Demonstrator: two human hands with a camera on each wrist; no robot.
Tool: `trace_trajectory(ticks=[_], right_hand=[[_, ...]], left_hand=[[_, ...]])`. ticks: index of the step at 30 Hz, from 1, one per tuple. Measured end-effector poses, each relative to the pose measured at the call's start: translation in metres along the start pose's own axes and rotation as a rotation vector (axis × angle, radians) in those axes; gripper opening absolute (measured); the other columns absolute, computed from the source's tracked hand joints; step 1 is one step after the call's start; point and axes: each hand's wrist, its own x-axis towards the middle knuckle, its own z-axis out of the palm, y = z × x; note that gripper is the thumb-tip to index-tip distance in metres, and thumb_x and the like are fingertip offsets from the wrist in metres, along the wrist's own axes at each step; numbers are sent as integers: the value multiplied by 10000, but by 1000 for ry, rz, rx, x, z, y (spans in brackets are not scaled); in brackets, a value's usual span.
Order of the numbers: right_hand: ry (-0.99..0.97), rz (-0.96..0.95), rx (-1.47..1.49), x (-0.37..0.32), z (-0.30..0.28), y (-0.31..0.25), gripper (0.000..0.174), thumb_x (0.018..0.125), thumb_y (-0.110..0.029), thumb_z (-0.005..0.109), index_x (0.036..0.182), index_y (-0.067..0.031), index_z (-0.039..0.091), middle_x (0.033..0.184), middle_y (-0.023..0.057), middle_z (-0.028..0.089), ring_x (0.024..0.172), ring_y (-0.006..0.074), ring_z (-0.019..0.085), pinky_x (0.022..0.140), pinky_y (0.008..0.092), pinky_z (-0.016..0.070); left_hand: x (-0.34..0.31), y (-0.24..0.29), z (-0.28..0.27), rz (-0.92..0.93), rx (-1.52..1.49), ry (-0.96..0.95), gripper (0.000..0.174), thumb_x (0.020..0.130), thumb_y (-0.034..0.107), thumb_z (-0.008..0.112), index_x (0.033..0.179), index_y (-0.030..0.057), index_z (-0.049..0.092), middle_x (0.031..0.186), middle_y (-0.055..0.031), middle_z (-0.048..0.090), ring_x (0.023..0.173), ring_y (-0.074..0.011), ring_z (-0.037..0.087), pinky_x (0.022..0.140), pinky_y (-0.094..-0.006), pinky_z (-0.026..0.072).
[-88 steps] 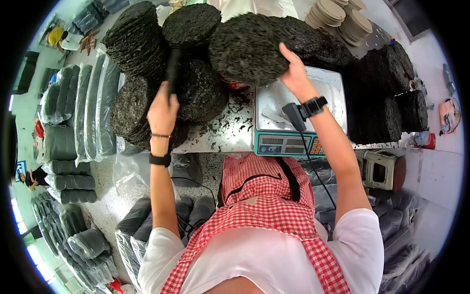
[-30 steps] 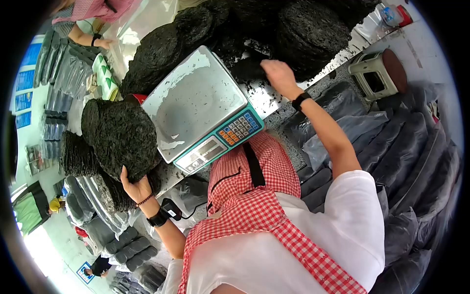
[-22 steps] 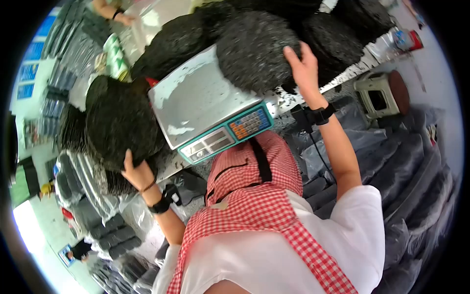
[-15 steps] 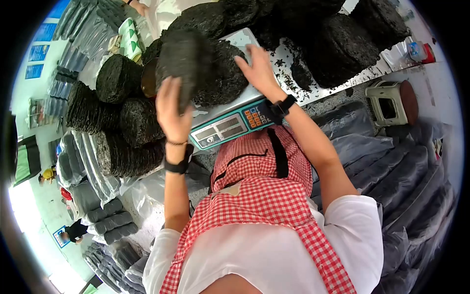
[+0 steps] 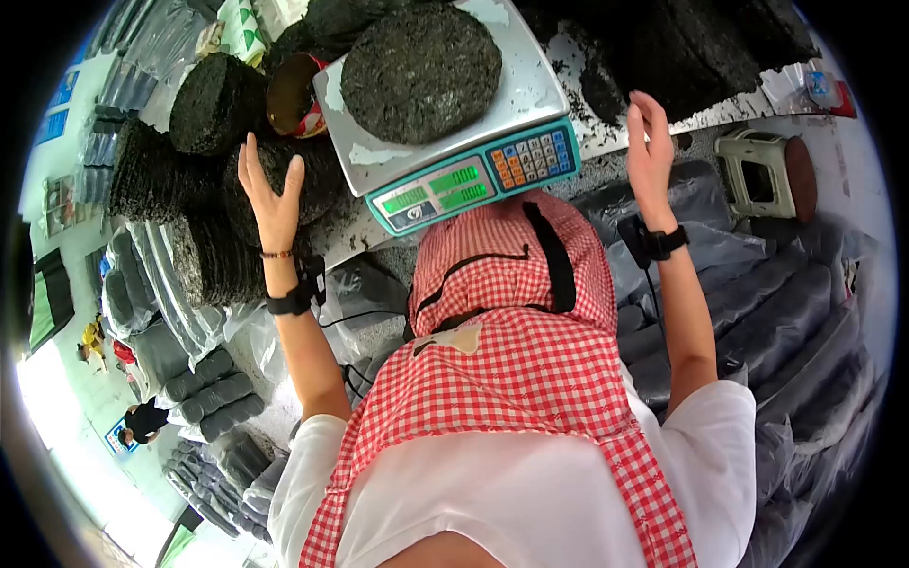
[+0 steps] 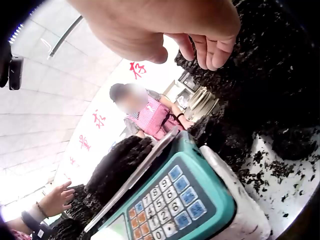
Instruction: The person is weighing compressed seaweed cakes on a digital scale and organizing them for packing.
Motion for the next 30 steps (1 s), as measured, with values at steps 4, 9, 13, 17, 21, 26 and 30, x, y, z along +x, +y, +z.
trace_trajectory(ticks=[4,9,13,17,21,26,30], right_hand=[[-64,-102,12,-3,41,-35,353,1006,-235,478,1265,-1,531,1232,129,589,1123,206,563,963,309,426],[-91,-161,38,-3,73,-54,382,1011,-240,458,1299,8,495,1263,149,555,1136,226,552,973,318,423],[-74,-143,94,-2,93,-57,425,998,-271,484,1310,18,476,1267,164,534,1145,242,543,988,327,411],[-13,-183,-57,19,138,-49,574,968,-401,493,1318,49,426,1279,242,480,1207,348,463,1036,409,350],[-375,-26,130,26,150,-65,634,975,-448,451,1353,58,396,1357,261,446,1298,375,404,1081,416,315],[-109,36,-146,84,70,40,391,976,-294,467,1220,-1,556,1181,192,581,1095,355,543,956,397,425],[-195,-3,-720,69,59,187,551,879,-304,637,1309,-9,461,1312,258,469,1164,457,466,975,502,409]], left_hand=[[15,-13,23,15,-114,-73,794,839,429,693,1461,90,336,1468,-264,268,1367,-403,271,1098,-457,273],[44,-8,56,65,-275,-161,826,812,458,712,1448,72,353,1448,-270,305,1350,-388,320,1080,-448,315],[62,-2,71,103,-339,-243,836,812,481,705,1441,52,361,1451,-266,314,1360,-383,310,1093,-437,297],[98,-70,170,-79,-624,-169,822,840,492,676,1402,-33,385,1421,-228,412,1326,-303,385,1095,-369,290],[62,2,134,-9,-328,20,777,731,332,820,1297,-79,483,1187,-240,590,1082,-292,576,967,-369,431],[32,29,106,-17,69,72,803,810,426,726,1447,99,361,1314,-291,388,1188,-427,387,1020,-486,305],[23,78,95,159,180,-72,556,902,314,617,1404,129,465,1419,-238,334,1312,-418,309,1075,-501,239]])
